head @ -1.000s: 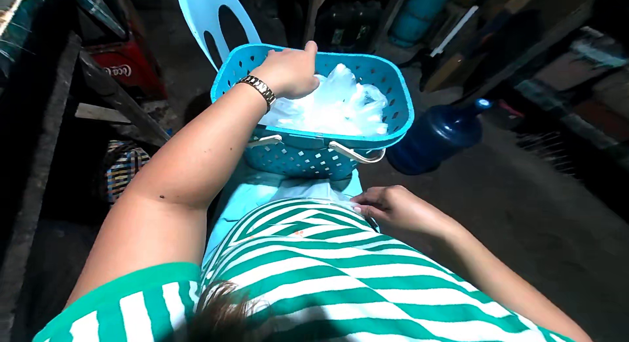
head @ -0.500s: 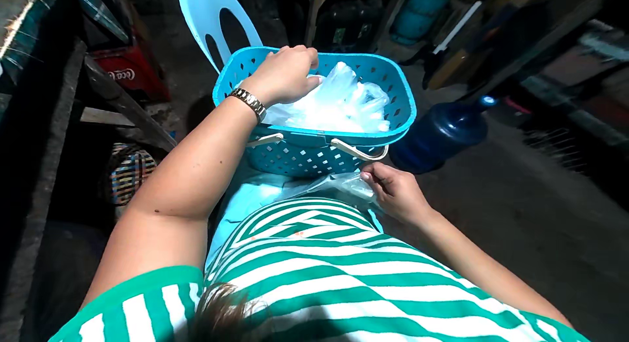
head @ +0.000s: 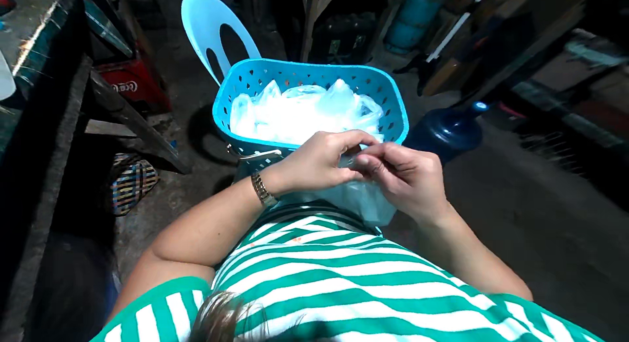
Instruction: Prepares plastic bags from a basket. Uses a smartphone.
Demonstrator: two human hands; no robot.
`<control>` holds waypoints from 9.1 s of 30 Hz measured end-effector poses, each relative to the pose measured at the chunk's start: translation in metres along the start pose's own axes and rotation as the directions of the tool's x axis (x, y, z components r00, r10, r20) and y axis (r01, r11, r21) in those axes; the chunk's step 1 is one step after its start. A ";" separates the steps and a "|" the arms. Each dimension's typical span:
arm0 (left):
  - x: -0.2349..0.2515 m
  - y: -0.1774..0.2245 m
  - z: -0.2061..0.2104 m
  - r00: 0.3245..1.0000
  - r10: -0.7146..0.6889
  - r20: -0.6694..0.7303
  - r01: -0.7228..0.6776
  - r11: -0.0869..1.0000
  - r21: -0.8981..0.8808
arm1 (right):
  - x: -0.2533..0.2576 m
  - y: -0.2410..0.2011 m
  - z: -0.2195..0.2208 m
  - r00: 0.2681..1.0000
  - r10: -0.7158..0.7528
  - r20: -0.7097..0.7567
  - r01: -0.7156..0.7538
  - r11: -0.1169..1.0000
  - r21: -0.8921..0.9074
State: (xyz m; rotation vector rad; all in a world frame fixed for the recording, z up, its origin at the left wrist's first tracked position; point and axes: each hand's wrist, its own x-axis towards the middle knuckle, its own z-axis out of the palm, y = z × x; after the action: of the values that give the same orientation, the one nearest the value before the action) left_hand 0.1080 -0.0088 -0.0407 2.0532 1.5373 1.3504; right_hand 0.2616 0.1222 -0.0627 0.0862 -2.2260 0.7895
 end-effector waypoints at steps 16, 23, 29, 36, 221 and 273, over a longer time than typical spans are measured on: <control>-0.027 0.011 0.008 0.919 -0.226 -0.322 0.056 0.885 -0.463 | 0.008 -0.010 0.013 0.978 0.103 -0.183 -0.070 0.981 0.181; -0.031 0.006 0.014 0.854 -0.272 -0.443 0.060 0.898 -0.436 | 0.009 -0.011 0.013 0.971 0.149 -0.187 -0.085 0.946 0.314; -0.032 0.010 0.012 0.881 -0.297 -0.368 0.021 0.801 -0.598 | 0.011 -0.011 0.015 0.977 0.111 -0.185 -0.068 0.972 0.224; -0.037 0.000 0.006 0.965 -0.261 0.007 0.192 0.690 -0.698 | 0.014 -0.014 0.008 0.954 0.298 0.009 -0.196 0.604 0.773; -0.053 0.016 0.006 0.839 -0.173 -0.516 0.057 0.971 -0.232 | 0.002 -0.005 0.030 0.993 0.077 -0.090 -0.062 0.986 0.154; -0.066 0.024 -0.045 0.826 -0.004 -0.563 0.009 1.000 0.007 | 0.055 0.014 0.015 0.992 0.120 -0.044 -0.125 0.981 -0.147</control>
State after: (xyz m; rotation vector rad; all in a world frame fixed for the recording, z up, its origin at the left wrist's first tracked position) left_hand 0.0868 -0.0892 -0.0345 1.7242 1.7525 2.0850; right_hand 0.2092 0.1353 -0.0404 -0.1377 -2.2661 0.6804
